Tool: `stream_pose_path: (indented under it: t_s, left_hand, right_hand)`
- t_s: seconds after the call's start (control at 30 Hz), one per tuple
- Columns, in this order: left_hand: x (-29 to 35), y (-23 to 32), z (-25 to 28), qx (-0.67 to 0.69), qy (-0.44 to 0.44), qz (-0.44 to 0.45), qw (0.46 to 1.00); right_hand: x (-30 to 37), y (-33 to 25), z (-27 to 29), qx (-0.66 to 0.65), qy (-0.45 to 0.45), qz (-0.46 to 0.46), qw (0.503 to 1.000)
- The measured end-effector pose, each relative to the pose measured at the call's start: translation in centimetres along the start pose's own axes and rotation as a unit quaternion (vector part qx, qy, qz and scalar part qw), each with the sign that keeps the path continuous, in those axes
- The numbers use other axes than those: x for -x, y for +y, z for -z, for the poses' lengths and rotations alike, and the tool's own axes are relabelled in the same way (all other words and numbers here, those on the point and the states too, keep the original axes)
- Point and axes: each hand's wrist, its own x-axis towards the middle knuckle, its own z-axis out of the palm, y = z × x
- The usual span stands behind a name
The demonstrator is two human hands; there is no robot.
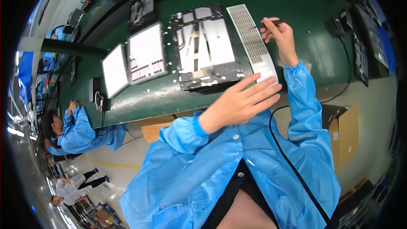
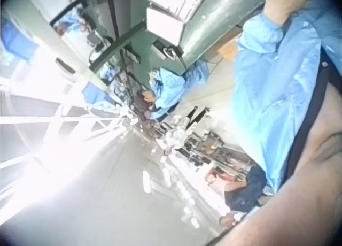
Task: Assembling or repairing internal components of an electronic device at a factory workstation.
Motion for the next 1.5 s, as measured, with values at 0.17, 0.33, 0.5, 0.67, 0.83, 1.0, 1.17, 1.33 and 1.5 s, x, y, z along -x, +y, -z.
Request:
stream_pose_path:
  t_s: [0.17,0.33,0.5,0.67,0.83,1.0,1.17,1.33,1.5]
  left_hand:
    - [0.9,-9.5,9.1,-0.087,0.107,0.136,0.981]
    - [3.0,-17.8,7.0,-0.088,0.108,0.170,0.976]
    - [2.2,-19.1,5.9,-0.049,0.096,0.178,0.978]
    - [2.4,-19.3,5.4,-0.039,0.099,0.176,0.979]
    - [2.2,-19.1,5.2,-0.057,0.093,0.167,0.980]
    - [1.9,-19.1,5.0,-0.112,0.079,0.142,0.980]
    - [1.8,-19.0,4.9,-0.094,0.069,0.138,0.984]
    - [2.7,-20.1,5.7,-0.072,0.022,0.151,0.986]
    - [9.8,-14.7,10.6,-0.008,0.229,0.189,0.955]
  right_hand:
    - [-6.7,-1.3,-7.4,0.056,-0.056,0.092,0.993]
    - [-10.2,0.7,-9.2,0.109,-0.049,0.059,0.991]
    - [-10.5,1.1,-9.1,0.109,-0.032,0.054,0.992]
    - [-9.9,1.0,-9.5,0.103,-0.007,0.041,0.994]
    - [-9.9,0.6,-9.6,0.113,-0.007,0.041,0.993]
    - [-9.6,0.4,-9.6,0.136,0.009,0.054,0.989]
    - [-8.8,0.4,-10.2,0.156,0.041,0.133,0.978]
    - [-7.9,0.6,-11.1,0.108,0.051,0.195,0.974]
    - [-5.3,-4.1,-12.0,0.154,-0.036,0.184,0.970]
